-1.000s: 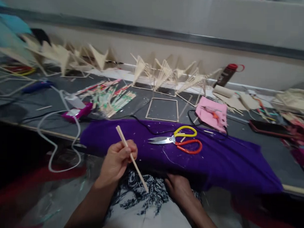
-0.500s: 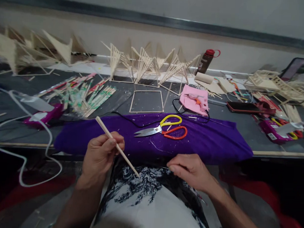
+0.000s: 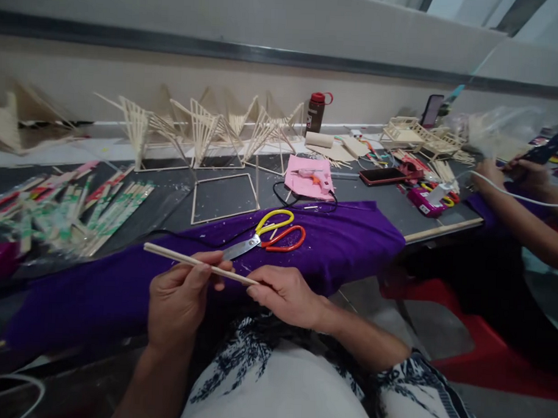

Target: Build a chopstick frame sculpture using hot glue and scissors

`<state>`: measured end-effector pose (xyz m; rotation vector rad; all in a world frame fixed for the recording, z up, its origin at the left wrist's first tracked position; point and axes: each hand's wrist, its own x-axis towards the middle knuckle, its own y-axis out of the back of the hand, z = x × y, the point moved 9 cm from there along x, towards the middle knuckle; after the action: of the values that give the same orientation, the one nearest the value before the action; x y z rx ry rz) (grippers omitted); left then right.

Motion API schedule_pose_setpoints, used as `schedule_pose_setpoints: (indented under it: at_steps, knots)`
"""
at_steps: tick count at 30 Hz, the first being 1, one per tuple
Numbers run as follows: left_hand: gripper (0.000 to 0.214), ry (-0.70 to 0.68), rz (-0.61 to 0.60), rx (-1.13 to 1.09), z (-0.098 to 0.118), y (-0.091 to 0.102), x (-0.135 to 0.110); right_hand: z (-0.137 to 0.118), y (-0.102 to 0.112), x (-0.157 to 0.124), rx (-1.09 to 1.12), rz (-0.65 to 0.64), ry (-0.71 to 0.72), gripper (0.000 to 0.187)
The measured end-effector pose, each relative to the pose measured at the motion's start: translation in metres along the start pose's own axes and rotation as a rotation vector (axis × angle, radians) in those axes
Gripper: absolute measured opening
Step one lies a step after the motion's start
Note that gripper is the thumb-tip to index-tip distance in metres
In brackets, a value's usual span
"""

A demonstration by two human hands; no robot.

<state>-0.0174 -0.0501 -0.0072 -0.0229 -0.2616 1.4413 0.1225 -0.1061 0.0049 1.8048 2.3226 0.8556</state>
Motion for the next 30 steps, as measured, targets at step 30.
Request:
schedule_pose_setpoints:
  at_steps: [30]
  knots:
    - [0.006, 0.040, 0.015, 0.072, -0.021, 0.011, -0.014, 0.009, 0.004, -0.004, -0.012, -0.017, 0.034, 0.015]
